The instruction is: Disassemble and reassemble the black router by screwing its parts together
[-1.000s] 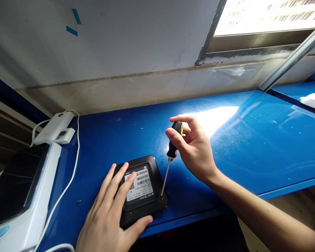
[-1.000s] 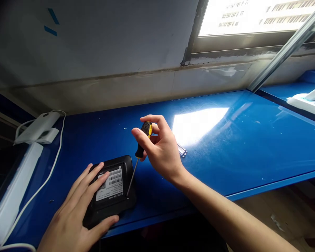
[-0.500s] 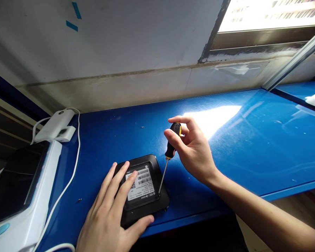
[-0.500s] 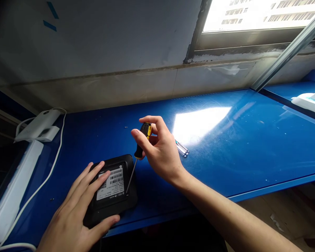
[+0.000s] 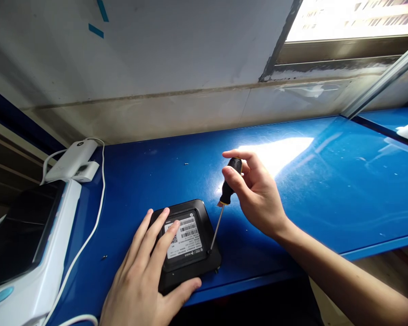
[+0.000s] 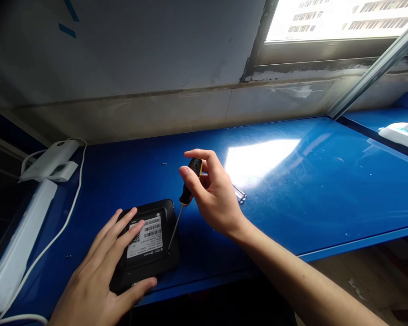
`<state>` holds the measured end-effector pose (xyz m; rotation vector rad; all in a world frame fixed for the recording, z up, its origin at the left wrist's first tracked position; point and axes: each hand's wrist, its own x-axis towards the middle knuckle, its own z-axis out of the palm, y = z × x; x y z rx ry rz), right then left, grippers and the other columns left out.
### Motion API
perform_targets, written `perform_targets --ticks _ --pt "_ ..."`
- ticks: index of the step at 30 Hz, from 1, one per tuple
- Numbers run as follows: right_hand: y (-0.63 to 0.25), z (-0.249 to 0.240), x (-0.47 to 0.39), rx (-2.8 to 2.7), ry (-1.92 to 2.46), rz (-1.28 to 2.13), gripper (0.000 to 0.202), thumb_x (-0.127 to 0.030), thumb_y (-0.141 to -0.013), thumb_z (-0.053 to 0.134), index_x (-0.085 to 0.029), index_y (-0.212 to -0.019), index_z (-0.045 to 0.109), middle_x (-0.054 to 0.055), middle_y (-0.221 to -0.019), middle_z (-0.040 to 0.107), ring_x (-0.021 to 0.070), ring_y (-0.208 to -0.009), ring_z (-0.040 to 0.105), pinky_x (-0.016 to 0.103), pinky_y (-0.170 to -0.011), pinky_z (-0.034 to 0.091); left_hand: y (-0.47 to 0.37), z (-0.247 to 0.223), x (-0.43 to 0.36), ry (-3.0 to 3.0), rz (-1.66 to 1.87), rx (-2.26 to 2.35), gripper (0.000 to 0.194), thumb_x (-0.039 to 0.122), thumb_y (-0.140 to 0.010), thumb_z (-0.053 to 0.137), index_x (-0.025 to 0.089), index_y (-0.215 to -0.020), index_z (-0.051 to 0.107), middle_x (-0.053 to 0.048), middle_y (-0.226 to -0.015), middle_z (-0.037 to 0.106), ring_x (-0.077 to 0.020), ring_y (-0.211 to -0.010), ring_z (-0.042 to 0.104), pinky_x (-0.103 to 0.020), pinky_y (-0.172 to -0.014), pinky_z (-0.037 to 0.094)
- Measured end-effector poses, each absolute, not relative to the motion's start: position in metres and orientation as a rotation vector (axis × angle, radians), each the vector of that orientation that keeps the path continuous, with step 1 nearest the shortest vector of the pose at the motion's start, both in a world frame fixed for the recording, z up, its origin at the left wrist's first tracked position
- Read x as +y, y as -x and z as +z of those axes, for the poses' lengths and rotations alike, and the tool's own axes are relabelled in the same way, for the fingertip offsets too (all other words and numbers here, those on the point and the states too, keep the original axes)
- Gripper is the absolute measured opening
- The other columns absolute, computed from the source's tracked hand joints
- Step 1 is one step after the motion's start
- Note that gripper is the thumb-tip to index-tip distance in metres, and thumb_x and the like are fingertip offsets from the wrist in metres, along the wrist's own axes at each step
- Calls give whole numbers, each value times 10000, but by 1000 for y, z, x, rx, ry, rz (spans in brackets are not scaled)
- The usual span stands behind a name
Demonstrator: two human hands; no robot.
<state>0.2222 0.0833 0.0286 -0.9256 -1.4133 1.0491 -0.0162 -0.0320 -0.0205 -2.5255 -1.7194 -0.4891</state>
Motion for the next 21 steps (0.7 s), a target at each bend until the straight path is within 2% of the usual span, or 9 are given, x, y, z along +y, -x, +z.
perform_targets --ticks 6,12,17,21 --pt "-223 28 82 -1466 925 996 255 -421 -990 646 -280 -1169 533 -85 -748 501 93 -502 639 243 -474 608 15 -19 -32 2538 -499 -1734 723 542 -950 626 326 -1578 339 -48 -1685 403 -352 -1554 351 -522 -982 630" --pt "-221 28 80 -1462 919 999 241 -415 -998 636 -287 -1175 536 -75 -765 505 99 -516 635 261 -483 621 10 -19 -32 2532 -540 -1784 697 514 -952 624 305 -1564 364 -78 -1672 422 -374 -1544 362 -581 -1017 593" --pt "-221 29 79 -1444 921 1000 223 -415 -1004 628 -297 -1175 549 -62 -768 509 111 -533 623 280 -487 628 12 -16 -33 2527 -585 -1674 695 492 -938 659 264 -1546 411 -95 -1638 465 -371 -1546 338 -530 -1003 596" --pt "-222 28 79 -1452 897 1027 227 -431 -1011 619 -305 -1188 551 -59 -780 503 111 -547 621 276 -495 631 10 -11 -36 2522 -728 -1558 639 471 -936 694 223 -1488 491 -109 -1570 537 -364 -1520 366 -517 -1120 498"
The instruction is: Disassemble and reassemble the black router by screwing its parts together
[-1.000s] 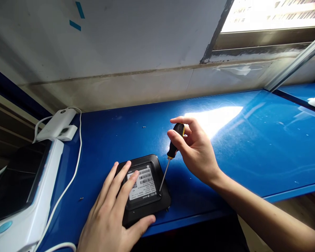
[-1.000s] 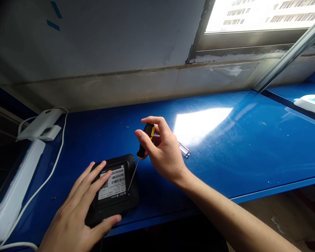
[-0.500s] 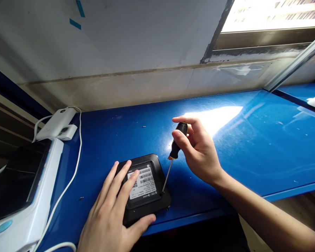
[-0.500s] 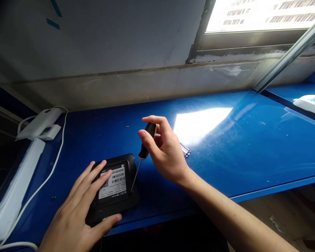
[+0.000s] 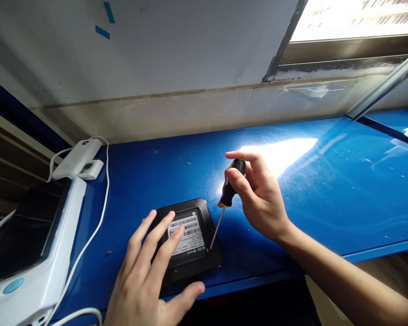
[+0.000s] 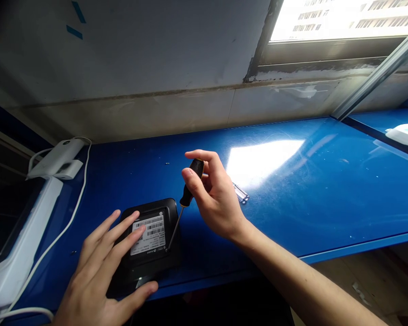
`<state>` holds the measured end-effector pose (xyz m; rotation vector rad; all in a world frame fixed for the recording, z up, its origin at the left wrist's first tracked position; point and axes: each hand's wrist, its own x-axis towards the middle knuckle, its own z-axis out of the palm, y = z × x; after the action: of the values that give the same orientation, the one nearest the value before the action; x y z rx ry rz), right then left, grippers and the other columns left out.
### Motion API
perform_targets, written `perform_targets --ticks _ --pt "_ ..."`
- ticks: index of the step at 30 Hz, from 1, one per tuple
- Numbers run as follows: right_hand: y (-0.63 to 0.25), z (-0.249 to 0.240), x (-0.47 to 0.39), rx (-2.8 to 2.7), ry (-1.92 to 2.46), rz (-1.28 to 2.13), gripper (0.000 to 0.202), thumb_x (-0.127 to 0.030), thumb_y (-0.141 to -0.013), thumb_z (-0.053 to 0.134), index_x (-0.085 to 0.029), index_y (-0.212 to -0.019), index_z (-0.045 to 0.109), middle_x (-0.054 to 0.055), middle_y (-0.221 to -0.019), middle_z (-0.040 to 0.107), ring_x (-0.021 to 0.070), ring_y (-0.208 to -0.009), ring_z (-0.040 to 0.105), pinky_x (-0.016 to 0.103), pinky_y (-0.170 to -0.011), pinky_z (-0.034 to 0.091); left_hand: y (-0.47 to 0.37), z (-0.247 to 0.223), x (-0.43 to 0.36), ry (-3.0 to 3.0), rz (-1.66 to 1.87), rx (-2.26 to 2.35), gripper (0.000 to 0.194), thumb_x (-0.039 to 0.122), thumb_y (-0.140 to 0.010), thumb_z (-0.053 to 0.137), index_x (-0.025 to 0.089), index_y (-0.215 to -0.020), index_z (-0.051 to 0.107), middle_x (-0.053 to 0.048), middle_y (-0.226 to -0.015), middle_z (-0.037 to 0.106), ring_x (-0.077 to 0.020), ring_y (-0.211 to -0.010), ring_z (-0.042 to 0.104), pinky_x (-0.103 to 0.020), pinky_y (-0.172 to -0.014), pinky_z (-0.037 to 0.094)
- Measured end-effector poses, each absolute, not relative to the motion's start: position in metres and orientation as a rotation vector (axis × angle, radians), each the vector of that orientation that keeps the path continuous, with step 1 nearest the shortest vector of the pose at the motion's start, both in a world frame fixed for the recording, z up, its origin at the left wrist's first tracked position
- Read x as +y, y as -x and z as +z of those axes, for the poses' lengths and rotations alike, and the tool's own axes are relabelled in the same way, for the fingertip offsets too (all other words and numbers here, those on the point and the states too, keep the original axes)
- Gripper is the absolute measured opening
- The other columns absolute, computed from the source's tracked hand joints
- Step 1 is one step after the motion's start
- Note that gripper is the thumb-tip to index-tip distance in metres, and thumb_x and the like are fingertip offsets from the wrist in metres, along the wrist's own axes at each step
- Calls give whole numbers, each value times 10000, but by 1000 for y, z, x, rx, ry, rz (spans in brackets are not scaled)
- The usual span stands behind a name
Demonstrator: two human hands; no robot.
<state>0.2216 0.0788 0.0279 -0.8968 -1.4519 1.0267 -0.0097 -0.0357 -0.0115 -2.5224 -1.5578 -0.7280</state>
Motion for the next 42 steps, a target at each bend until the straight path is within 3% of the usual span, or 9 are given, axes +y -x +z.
perform_targets --ticks 5,10,19,27,35,42 --pt "-222 28 79 -1436 893 1043 235 -429 -1010 617 -303 -1196 546 -57 -788 498 111 -562 607 274 -500 634 -5 -13 -43 2505 -938 -1463 450 369 -956 702 213 -1366 601 -85 -1459 636 -338 -1481 437 -481 -1204 413" --pt "-221 27 80 -1415 884 1070 241 -428 -1006 623 -293 -1190 548 -56 -786 501 107 -574 602 261 -505 640 -16 -18 -47 2490 -1005 -1430 330 319 -976 679 226 -1292 653 -77 -1373 702 -330 -1429 510 -502 -1177 455" --pt "-222 26 80 -1446 906 1097 240 -429 -1014 612 -281 -1187 536 -78 -743 509 84 -546 596 222 -508 607 -15 -24 -44 2526 -859 -1410 396 295 -948 697 260 -1339 652 -63 -1437 660 -326 -1445 485 -492 -1182 458" --pt "-221 27 80 -1482 922 1058 225 -397 -1021 598 -267 -1193 536 -87 -711 511 71 -551 571 191 -515 535 -17 -26 -42 2537 -885 -1345 394 206 -947 678 205 -1340 640 -108 -1406 653 -311 -1454 461 -474 -1241 353" --pt "-222 28 80 -1491 947 1037 240 -426 -1014 595 -270 -1187 538 -83 -702 514 89 -551 575 221 -514 526 -21 -25 -45 2488 -986 -1432 306 217 -961 660 213 -1268 675 -68 -1346 719 -291 -1381 555 -456 -1226 394" --pt "-222 28 81 -1477 951 1044 231 -411 -1014 594 -273 -1190 537 -87 -698 523 88 -547 587 219 -509 514 -19 -26 -45 2515 -998 -1397 347 186 -952 671 188 -1299 657 -92 -1343 703 -285 -1386 536 -454 -1217 393"
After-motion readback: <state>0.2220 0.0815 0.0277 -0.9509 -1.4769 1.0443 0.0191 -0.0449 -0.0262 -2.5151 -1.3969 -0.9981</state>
